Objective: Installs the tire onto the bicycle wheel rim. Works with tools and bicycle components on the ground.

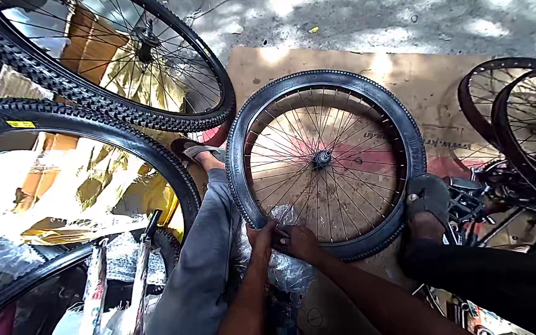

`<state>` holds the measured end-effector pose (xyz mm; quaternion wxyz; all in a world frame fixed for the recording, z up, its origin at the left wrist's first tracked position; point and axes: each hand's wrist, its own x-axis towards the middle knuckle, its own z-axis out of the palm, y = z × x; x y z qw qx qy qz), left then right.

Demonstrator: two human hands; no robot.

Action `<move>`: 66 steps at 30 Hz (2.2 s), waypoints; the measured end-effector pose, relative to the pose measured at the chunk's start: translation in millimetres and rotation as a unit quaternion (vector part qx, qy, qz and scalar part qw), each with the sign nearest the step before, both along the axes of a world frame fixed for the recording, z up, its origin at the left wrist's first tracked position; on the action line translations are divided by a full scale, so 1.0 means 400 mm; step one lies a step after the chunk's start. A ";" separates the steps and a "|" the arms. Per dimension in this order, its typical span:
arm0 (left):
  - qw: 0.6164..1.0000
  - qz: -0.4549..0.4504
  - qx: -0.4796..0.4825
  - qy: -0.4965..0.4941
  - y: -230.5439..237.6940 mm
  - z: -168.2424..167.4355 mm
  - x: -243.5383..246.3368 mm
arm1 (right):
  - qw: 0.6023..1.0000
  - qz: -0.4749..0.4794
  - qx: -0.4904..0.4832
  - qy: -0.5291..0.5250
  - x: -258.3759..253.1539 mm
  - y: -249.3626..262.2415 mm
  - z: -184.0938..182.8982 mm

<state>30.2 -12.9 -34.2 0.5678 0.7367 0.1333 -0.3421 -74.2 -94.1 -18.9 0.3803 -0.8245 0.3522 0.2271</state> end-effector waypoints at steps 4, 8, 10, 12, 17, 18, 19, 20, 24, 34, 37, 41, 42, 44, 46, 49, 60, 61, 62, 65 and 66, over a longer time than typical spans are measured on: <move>0.994 -0.045 -0.094 0.044 0.042 -0.038 0.028 | 1.000 0.000 -0.010 0.020 0.010 0.000 0.000; 0.999 0.006 -0.010 -0.034 0.000 0.026 0.012 | 0.997 0.067 -0.026 0.023 0.001 -0.023 0.077; 0.988 0.017 0.092 -0.123 -0.028 0.070 0.015 | 0.995 0.063 -0.079 -0.025 0.008 -0.028 0.124; 0.965 0.005 0.190 -0.182 -0.060 0.107 0.037 | 0.990 0.034 -0.106 -0.087 0.030 -0.031 0.135; 0.936 -0.072 0.326 -0.108 -0.113 0.120 0.095 | 0.997 -0.021 0.003 -0.080 0.112 -0.026 0.064; 0.933 -0.088 0.335 -0.100 -0.108 0.104 0.105 | 0.997 -0.010 0.017 -0.070 0.126 -0.028 0.044; 0.932 -0.105 0.334 -0.094 -0.096 0.086 0.113 | 0.998 0.007 0.033 -0.060 0.134 -0.027 0.023; 0.934 -0.119 0.323 -0.095 -0.081 0.068 0.120 | 0.997 0.022 0.047 -0.056 0.137 -0.024 0.008; 0.983 -0.098 0.137 -0.070 -0.040 0.013 0.145 | 0.997 -0.011 0.065 -0.046 0.148 -0.018 0.006; 0.990 -0.132 0.008 -0.039 0.018 0.016 0.140 | 0.999 -0.023 0.014 -0.033 0.142 -0.005 0.036; 0.992 -0.100 0.040 -0.065 0.000 0.052 0.103 | 0.997 0.010 -0.060 -0.055 0.128 -0.008 0.100; 0.997 -0.023 0.060 -0.033 -0.003 0.065 0.009 | 0.990 -0.024 -0.092 -0.100 0.098 -0.009 0.124; 0.996 0.004 0.075 -0.043 -0.010 0.070 -0.003 | 0.995 -0.029 -0.060 -0.079 0.089 -0.016 0.112; 0.987 0.016 0.134 -0.088 -0.034 0.086 0.014 | 0.997 -0.026 0.011 -0.068 0.066 -0.030 0.074; 0.977 0.006 0.188 -0.104 -0.066 0.099 0.045 | 0.994 -0.011 0.077 -0.077 0.044 -0.035 0.033; 0.955 -0.049 0.275 -0.103 -0.096 0.070 0.077 | 0.995 -0.006 0.070 -0.067 0.061 -0.032 0.001; 0.989 -0.143 0.046 0.019 -0.002 -0.002 0.132 | 0.997 -0.075 -0.002 0.010 0.099 0.024 0.003; 0.987 -0.148 0.061 0.010 -0.005 -0.002 0.137 | 0.998 -0.066 0.007 0.008 0.099 0.019 0.005; 0.986 -0.146 0.082 -0.007 -0.009 0.005 0.135 | 0.998 -0.055 0.017 0.002 0.095 0.015 0.006; 0.977 -0.124 0.150 -0.083 -0.027 0.034 0.099 | 0.999 0.001 0.034 -0.021 0.064 -0.009 0.019; 0.975 -0.114 0.161 -0.100 -0.030 0.040 0.076 | 0.999 0.032 0.031 -0.024 0.044 -0.021 0.027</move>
